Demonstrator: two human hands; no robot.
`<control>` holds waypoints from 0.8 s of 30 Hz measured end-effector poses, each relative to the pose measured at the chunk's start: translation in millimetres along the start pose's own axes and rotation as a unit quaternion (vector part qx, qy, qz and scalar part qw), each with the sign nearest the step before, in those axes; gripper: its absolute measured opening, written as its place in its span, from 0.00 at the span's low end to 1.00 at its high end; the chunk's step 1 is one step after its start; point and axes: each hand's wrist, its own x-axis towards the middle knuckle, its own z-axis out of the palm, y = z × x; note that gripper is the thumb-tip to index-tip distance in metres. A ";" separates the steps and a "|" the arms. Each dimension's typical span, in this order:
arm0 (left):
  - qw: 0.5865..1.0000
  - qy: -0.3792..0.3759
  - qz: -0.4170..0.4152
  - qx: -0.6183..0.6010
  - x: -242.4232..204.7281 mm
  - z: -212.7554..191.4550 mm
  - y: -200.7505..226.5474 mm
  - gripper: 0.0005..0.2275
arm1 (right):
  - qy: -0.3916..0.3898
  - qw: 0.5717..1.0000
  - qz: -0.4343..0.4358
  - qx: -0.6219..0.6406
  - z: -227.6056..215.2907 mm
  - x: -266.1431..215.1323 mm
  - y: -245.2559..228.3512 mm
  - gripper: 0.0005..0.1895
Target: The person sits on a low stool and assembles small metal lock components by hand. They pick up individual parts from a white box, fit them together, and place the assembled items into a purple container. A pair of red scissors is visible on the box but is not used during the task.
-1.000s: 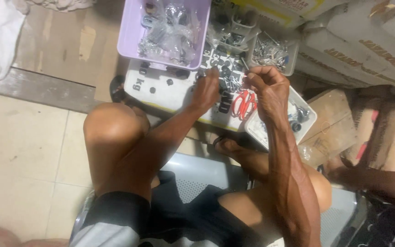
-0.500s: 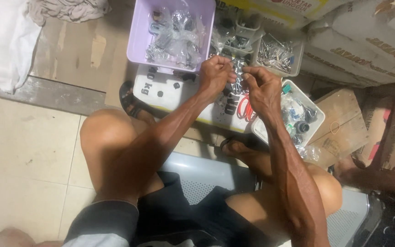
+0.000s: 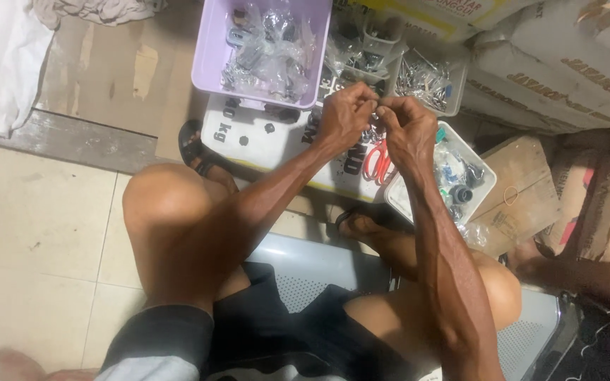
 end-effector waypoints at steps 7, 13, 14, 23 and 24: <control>0.996 -0.038 -0.075 -0.012 4.7 -8.1 7.6 0.04 | -0.010 1.000 0.002 0.012 2.6 10.2 22.8 0.06; 0.944 -0.009 -0.097 0.316 -0.9 -12.2 -44.6 0.14 | -0.029 0.974 -0.008 -0.223 14.2 13.7 136.8 0.07; 0.938 -0.007 -0.139 0.316 -4.7 -16.5 -32.5 0.16 | -0.047 0.948 -0.020 -0.314 16.0 16.5 154.9 0.08; 0.868 -0.154 -0.255 0.397 -25.8 -39.3 -56.4 0.17 | -0.016 0.941 -0.011 -0.338 48.3 26.8 125.0 0.05; 0.868 -0.152 -0.256 0.397 -27.3 -42.6 -51.0 0.17 | -0.018 0.941 -0.013 -0.338 52.3 32.1 126.1 0.05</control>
